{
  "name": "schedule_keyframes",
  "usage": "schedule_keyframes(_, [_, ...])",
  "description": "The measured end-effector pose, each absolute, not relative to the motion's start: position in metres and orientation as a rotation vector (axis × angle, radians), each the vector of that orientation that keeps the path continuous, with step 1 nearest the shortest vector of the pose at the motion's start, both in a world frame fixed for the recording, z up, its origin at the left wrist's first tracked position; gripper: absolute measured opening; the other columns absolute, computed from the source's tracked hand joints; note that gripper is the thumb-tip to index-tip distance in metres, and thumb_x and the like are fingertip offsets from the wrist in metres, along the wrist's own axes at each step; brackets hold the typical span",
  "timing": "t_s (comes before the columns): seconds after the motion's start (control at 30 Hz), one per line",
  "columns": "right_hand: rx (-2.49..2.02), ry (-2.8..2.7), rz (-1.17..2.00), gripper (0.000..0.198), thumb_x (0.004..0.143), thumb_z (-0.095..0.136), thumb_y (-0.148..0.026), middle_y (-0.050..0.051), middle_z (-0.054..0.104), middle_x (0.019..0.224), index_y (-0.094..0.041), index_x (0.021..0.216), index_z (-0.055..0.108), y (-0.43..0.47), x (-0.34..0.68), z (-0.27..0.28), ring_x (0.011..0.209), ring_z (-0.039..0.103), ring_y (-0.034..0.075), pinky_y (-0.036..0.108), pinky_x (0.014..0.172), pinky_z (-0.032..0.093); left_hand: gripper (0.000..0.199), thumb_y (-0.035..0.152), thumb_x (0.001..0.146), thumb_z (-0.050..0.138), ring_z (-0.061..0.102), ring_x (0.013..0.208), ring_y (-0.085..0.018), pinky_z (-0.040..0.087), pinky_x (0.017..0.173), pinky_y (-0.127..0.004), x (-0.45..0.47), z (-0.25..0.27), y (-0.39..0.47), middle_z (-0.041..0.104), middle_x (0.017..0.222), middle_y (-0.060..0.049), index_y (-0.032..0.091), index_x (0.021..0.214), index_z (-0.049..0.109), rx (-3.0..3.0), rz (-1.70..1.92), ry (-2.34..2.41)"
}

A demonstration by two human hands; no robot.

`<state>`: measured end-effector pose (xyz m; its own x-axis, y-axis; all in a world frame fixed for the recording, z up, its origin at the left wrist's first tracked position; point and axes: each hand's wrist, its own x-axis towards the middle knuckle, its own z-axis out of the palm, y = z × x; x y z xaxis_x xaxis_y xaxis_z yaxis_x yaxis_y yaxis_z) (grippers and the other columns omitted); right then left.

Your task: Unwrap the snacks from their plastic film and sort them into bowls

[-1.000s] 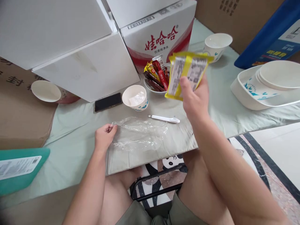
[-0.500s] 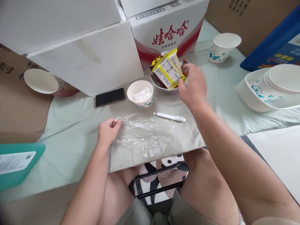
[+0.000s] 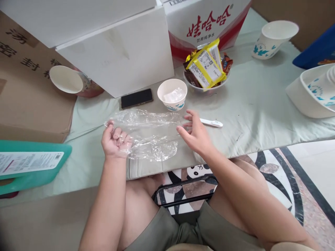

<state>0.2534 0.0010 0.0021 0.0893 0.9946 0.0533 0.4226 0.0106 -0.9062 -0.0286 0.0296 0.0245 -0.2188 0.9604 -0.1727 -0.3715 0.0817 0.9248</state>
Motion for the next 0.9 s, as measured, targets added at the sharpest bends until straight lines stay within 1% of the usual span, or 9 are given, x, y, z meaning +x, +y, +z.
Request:
schedule_keyframes(0.1, [-1.439, -1.469, 1.057, 0.079, 0.083, 0.066, -0.048, 0.020, 0.049, 0.145, -0.024, 0.150, 0.032, 0.004, 0.235, 0.000, 0.105, 0.068, 0.026, 0.037, 0.073, 0.059, 0.022, 0.034, 0.079, 0.068, 0.016, 0.031, -0.004, 0.015, 0.036, -0.022, -0.034, 0.024, 0.031, 0.029, 0.046, 0.014, 0.025, 0.090, 0.051, 0.607, 1.487, 1.226])
schedule_keyframes(0.17, [-1.441, -1.524, 1.052, 0.081, 0.082, 0.066, -0.043, 0.021, 0.043, 0.151, -0.025, 0.152, 0.029, 0.005, 0.223, 0.001, 0.095, 0.069, 0.023, 0.037, 0.071, 0.058, 0.023, 0.030, 0.077, 0.066, 0.019, 0.030, -0.004, 0.011, 0.035, -0.023, -0.032, 0.020, 0.034, 0.037, 0.048, 0.014, 0.025, 0.091, 0.049, 0.600, 1.458, 1.327])
schedule_keyframes(0.3, [-1.654, -1.764, 0.906, 0.064, 0.082, 0.054, -0.020, 0.015, 0.048, 0.147, -0.027, 0.145, 0.046, 0.007, 0.217, 0.007, 0.066, 0.063, 0.013, 0.042, 0.081, 0.059, 0.030, 0.025, 0.071, 0.064, 0.026, 0.032, -0.004, 0.012, 0.034, -0.021, -0.028, 0.013, 0.036, 0.050, 0.054, 0.012, 0.025, 0.097, 0.050, 0.735, 1.285, 1.492])
schedule_keyframes(0.43, [-1.699, -1.971, 0.715, 0.062, 0.078, 0.051, -0.011, 0.011, 0.053, 0.144, -0.030, 0.135, 0.059, 0.008, 0.234, 0.013, 0.080, 0.071, 0.020, 0.042, 0.080, 0.059, 0.046, 0.021, 0.063, 0.063, 0.031, 0.033, -0.004, 0.012, 0.035, -0.019, -0.045, 0.016, 0.037, 0.051, 0.057, 0.013, 0.028, 0.106, 0.049, 0.731, 1.182, 1.655])
schedule_keyframes(0.53, [-1.607, -2.106, 0.757, 0.061, 0.075, 0.050, -0.008, 0.009, 0.058, 0.143, -0.028, 0.132, 0.061, 0.003, 0.247, 0.013, 0.094, 0.072, 0.025, 0.042, 0.082, 0.061, 0.038, 0.030, 0.063, 0.063, 0.037, 0.037, -0.004, 0.016, 0.037, -0.019, -0.063, 0.020, 0.042, 0.052, 0.062, 0.010, 0.025, 0.098, 0.049, 0.643, 1.216, 1.596])
schedule_keyframes(0.67, [-1.541, -2.288, 0.829, 0.066, 0.074, 0.048, -0.006, 0.010, 0.055, 0.149, -0.025, 0.136, 0.059, -0.003, 0.254, 0.011, 0.108, 0.071, 0.027, 0.043, 0.085, 0.061, 0.033, 0.041, 0.065, 0.069, 0.049, 0.054, -0.007, 0.030, 0.046, -0.020, -0.064, 0.013, 0.042, 0.057, 0.074, 0.003, 0.020, 0.088, 0.056, 0.864, 1.238, 1.678])
schedule_keyframes(0.73, [-1.553, -2.355, 0.823, 0.065, 0.074, 0.048, -0.006, 0.011, 0.052, 0.153, -0.025, 0.136, 0.059, -0.005, 0.254, 0.011, 0.109, 0.071, 0.029, 0.044, 0.083, 0.061, 0.034, 0.042, 0.066, 0.074, 0.053, 0.065, -0.010, 0.038, 0.056, -0.022, -0.054, 0.006, 0.038, 0.062, 0.079, 0.000, 0.018, 0.087, 0.064, 1.148, 1.067, 1.762])
schedule_keyframes(0.8, [-1.598, -2.393, 0.797, 0.063, 0.076, 0.048, -0.008, 0.011, 0.050, 0.155, -0.024, 0.135, 0.060, -0.005, 0.252, 0.010, 0.104, 0.073, 0.030, 0.045, 0.079, 0.062, 0.030, 0.038, 0.065, 0.078, 0.051, 0.068, -0.011, 0.040, 0.063, -0.024, -0.044, 0.000, 0.034, 0.064, 0.078, 0.000, 0.018, 0.087, 0.069, 1.368, 0.867, 1.846])
schedule_keyframes(0.9, [-1.641, -2.389, 0.746, 0.059, 0.077, 0.048, -0.009, 0.010, 0.051, 0.155, -0.024, 0.132, 0.061, -0.005, 0.249, 0.008, 0.100, 0.074, 0.030, 0.045, 0.076, 0.061, 0.017, 0.030, 0.068, 0.076, 0.047, 0.062, -0.011, 0.037, 0.061, -0.024, -0.036, -0.001, 0.033, 0.059, 0.067, 0.002, 0.017, 0.076, 0.069, 1.369, 0.843, 1.872])
